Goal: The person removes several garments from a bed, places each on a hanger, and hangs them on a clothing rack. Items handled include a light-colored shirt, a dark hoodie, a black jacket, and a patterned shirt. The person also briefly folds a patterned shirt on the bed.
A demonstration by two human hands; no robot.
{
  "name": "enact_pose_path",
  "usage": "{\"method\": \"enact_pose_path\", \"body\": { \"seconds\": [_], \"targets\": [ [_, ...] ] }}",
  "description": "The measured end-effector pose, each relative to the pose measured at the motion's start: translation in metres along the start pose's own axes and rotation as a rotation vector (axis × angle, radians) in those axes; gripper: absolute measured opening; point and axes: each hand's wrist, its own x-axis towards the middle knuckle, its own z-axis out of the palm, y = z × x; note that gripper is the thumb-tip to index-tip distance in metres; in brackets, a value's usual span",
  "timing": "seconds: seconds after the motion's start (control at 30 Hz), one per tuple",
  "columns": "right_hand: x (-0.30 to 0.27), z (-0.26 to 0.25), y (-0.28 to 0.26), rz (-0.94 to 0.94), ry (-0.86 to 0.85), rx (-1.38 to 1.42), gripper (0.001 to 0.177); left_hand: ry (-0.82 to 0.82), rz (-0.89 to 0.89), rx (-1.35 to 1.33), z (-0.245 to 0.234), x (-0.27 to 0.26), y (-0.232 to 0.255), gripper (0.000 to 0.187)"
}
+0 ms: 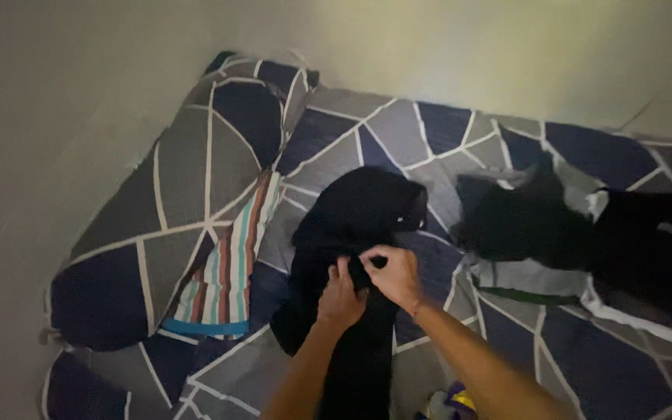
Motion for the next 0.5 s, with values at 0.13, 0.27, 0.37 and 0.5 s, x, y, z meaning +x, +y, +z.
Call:
{"method": "enact_pose_path", "body": {
  "seconds": [0.13,0.27,0.37,0.5],
  "targets": [
    [0.033,-0.026,-0.060,0.064,0.041,0.234,0.013,0.144,0.009,-0.147,-0.058,-0.006,0.074,0.103],
    [0.074,-0.072,-0.114,-0.134,0.083,0.375,0.018,0.443,0.247,-0.319,-0.109,0.001,0.117,0.089],
    [0.088,-0.114,-0.156,-0.138,0.022,0.473,0.031,0.558,0.260,-0.372,-0.160,-0.008,0.152,0.057],
    [0.096,-0.162,-0.200,-0.223,0.041,0.367,0.059,0.684,0.236,-0.365,-0.231,-0.019,0.194,0.034]
  ]
}}
